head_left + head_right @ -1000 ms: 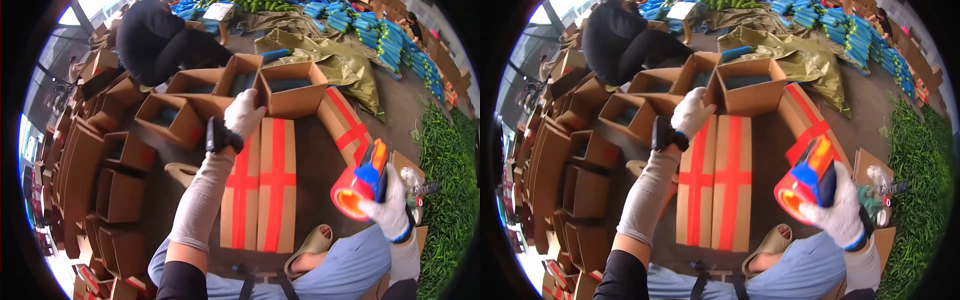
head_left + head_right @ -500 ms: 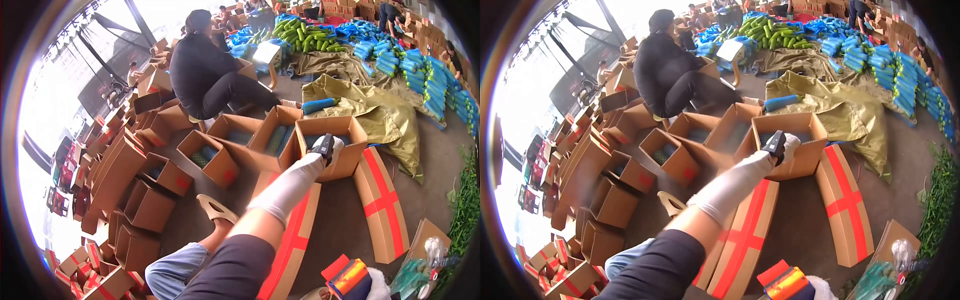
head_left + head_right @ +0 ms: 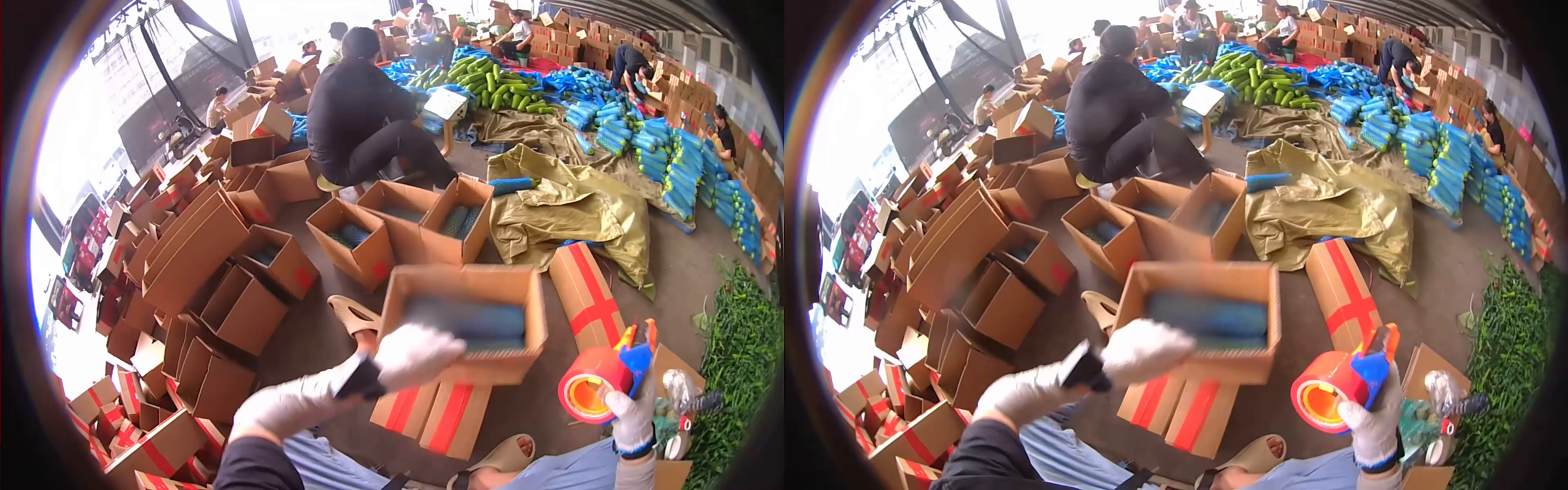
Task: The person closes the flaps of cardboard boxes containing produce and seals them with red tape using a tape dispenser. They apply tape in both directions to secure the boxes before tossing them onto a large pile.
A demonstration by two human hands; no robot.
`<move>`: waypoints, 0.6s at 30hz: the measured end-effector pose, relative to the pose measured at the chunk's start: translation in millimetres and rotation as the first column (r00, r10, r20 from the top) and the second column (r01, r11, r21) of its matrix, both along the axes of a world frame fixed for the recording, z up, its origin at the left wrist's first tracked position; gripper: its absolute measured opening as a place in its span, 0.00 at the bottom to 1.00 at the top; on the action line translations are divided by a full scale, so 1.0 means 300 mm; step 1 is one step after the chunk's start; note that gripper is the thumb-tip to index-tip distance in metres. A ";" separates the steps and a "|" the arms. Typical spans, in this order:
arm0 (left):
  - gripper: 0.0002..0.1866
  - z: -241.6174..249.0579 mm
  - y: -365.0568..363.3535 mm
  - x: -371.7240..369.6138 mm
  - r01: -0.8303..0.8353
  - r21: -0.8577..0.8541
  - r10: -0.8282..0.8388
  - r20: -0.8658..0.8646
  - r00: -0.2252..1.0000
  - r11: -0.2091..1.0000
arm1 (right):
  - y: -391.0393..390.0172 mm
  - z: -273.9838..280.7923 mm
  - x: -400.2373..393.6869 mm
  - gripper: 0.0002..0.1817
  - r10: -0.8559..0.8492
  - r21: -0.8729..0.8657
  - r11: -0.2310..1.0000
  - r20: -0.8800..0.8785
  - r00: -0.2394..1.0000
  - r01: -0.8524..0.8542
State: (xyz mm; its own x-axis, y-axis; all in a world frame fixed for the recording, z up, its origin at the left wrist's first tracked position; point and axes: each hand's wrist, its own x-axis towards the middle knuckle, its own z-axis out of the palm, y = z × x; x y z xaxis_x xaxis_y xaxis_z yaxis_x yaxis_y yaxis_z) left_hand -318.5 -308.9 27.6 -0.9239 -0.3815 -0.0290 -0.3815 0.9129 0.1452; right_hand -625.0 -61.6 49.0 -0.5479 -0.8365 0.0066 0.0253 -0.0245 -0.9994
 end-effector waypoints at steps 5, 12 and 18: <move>0.08 -0.159 0.317 0.290 0.036 0.082 -0.039 0.035 0.999 0.996 | -0.054 -0.135 -0.001 0.34 0.175 0.113 0.982 -0.284 0.943 -0.148; 0.16 -0.077 0.291 0.415 -0.249 0.039 0.243 -0.406 0.881 0.968 | -0.144 -0.203 0.010 0.34 0.235 -0.056 0.965 -0.264 0.936 -0.258; 0.28 -0.126 0.101 0.408 -0.282 0.775 0.405 0.037 0.914 0.566 | -0.158 -0.282 0.108 0.27 0.259 -0.036 0.965 0.007 0.966 -0.258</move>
